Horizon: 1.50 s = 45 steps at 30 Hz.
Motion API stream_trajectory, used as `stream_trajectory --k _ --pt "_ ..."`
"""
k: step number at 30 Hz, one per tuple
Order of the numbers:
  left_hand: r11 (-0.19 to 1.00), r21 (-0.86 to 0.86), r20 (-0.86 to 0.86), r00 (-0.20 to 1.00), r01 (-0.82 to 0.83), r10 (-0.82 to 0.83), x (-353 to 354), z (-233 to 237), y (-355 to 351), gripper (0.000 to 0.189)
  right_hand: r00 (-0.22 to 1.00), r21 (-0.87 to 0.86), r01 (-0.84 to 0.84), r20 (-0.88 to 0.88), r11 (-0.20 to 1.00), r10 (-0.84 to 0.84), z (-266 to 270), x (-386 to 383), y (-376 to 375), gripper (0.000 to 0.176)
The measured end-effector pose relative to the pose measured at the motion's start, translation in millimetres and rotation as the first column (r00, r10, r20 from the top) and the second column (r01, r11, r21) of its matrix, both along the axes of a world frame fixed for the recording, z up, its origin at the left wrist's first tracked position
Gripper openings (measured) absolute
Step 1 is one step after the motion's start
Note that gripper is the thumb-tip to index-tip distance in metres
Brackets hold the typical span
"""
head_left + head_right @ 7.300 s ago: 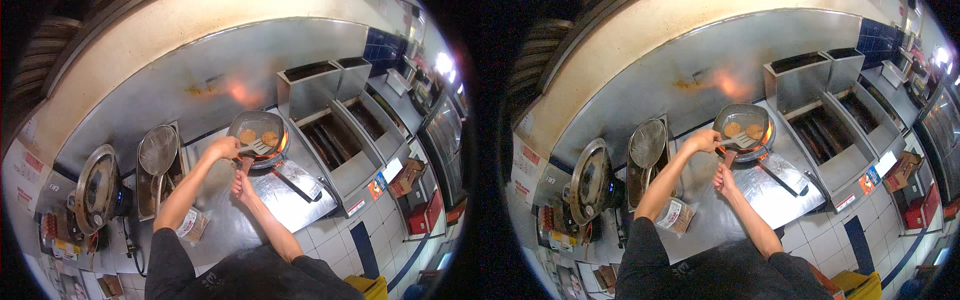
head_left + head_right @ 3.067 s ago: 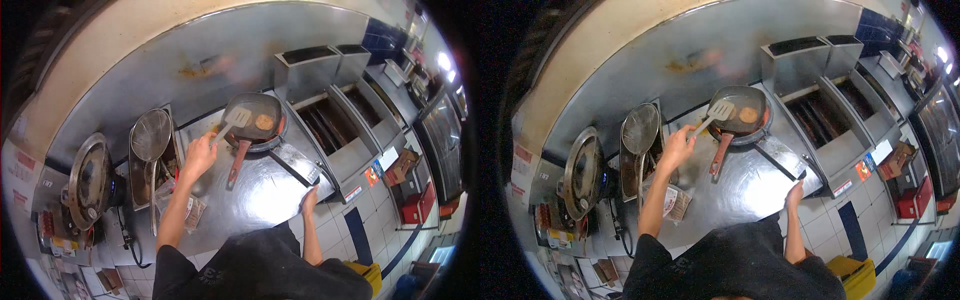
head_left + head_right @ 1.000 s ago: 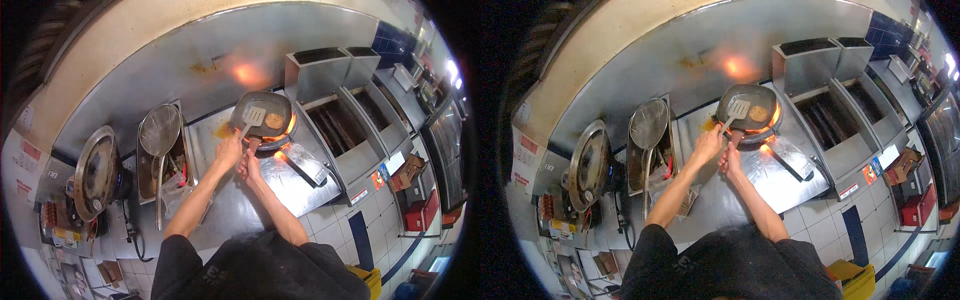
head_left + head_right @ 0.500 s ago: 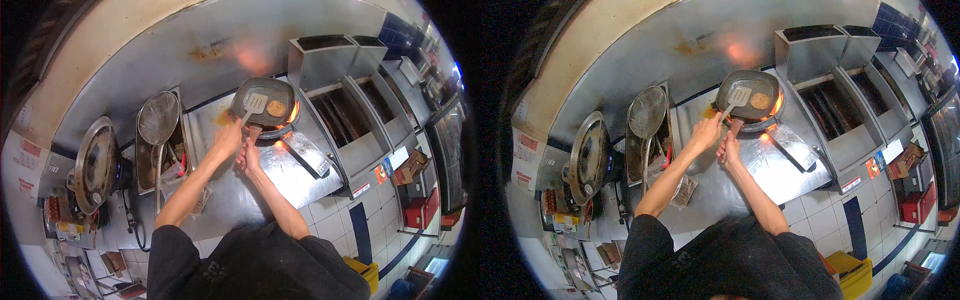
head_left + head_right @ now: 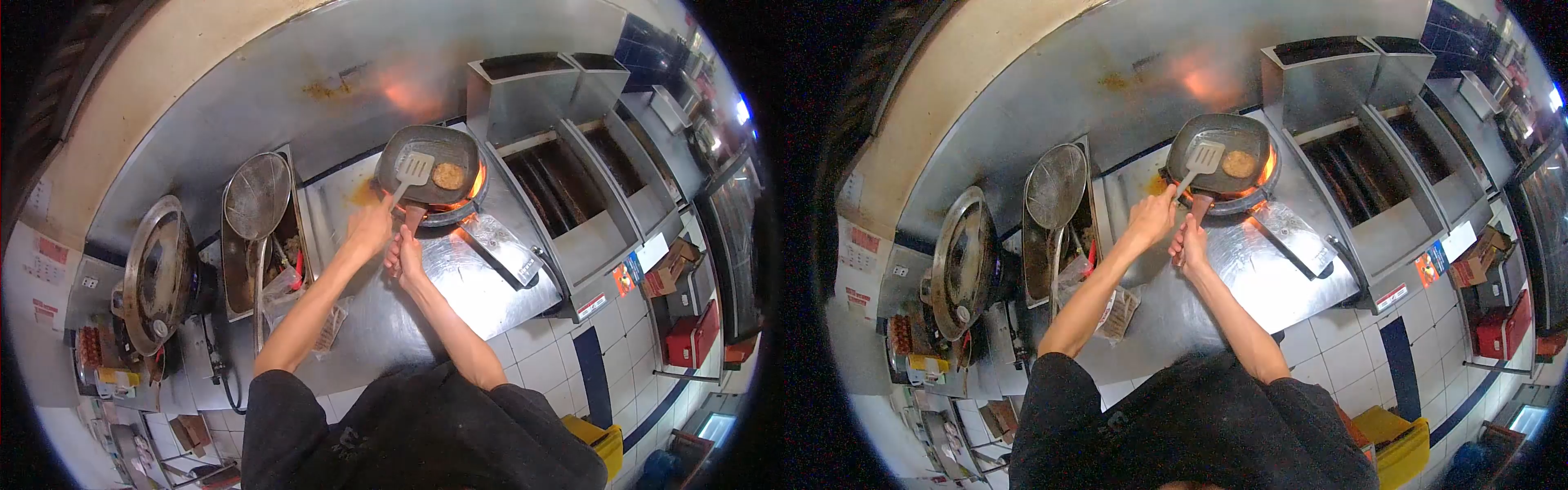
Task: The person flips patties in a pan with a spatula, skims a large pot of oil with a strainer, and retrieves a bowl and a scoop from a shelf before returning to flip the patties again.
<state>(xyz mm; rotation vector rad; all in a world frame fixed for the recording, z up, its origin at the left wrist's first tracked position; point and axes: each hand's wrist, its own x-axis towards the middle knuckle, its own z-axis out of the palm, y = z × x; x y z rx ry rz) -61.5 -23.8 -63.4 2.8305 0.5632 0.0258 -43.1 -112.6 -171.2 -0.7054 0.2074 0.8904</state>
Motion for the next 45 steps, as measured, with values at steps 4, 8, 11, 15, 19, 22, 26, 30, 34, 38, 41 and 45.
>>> stream_trajectory --k 4,8,11,15,19,22,26,30,34,38,41,45 --pt "1.000 -0.029 0.058 0.998 -0.011 0.013 -3.0 3.7 7.1 0.020 1.000 0.004 0.010 0.010 1.000 -0.010 0.9 -3.0 -1.0 0.035" --pt "0.999 -0.017 0.179 0.983 -0.044 0.046 -2.2 17.9 -3.4 0.022 1.000 -0.034 0.003 0.012 0.999 -0.003 8.1 -0.5 -1.8 0.033" --pt "0.997 -0.071 0.147 0.988 -0.030 0.040 2.3 37.2 -37.4 0.021 0.996 -0.103 -0.040 0.074 0.994 0.047 29.0 -2.7 -11.0 0.043" --pt "0.996 -0.074 0.154 0.987 0.052 -0.040 13.9 18.8 -54.4 0.022 0.988 -0.118 -0.005 0.150 0.993 0.022 27.5 -6.1 -9.4 0.056" --pt "0.996 -0.055 0.117 0.991 0.065 -0.058 23.2 8.2 -53.7 0.022 0.993 -0.065 0.048 0.112 0.997 -0.041 25.2 -7.5 -1.7 0.057" --pt "0.995 -0.087 0.060 0.997 0.047 -0.042 19.4 8.5 -55.1 0.023 0.994 -0.045 0.071 0.091 0.996 -0.067 21.8 -8.0 1.9 0.058" --pt "0.993 -0.105 0.041 0.998 0.052 -0.047 20.5 5.5 -45.2 0.024 0.994 -0.041 0.082 0.082 0.996 -0.079 21.1 -7.9 2.3 0.059" --pt "0.995 -0.097 -0.006 0.999 0.036 -0.036 23.2 8.3 -44.9 0.024 0.993 -0.074 0.077 0.094 0.994 -0.070 25.1 -6.0 -0.4 0.057" --pt "0.996 -0.083 -0.014 0.999 0.045 -0.047 23.9 6.9 -46.1 0.025 0.990 -0.112 0.074 0.124 0.991 -0.060 21.4 -8.0 -1.6 0.047" --pt "0.994 -0.105 -0.038 0.999 0.030 -0.034 23.7 10.5 -45.9 0.023 0.986 -0.102 0.080 0.154 0.992 -0.063 19.7 -9.3 0.9 0.040" --pt "0.992 -0.121 -0.013 0.999 0.037 -0.039 22.0 10.3 -45.6 0.023 0.985 -0.094 0.106 0.144 0.990 -0.092 19.8 -10.4 1.2 0.041" --pt "0.992 -0.124 -0.030 0.999 0.013 -0.017 23.4 6.6 -41.4 0.022 0.975 -0.116 0.030 0.221 0.993 -0.004 9.6 -6.0 -1.5 0.035"
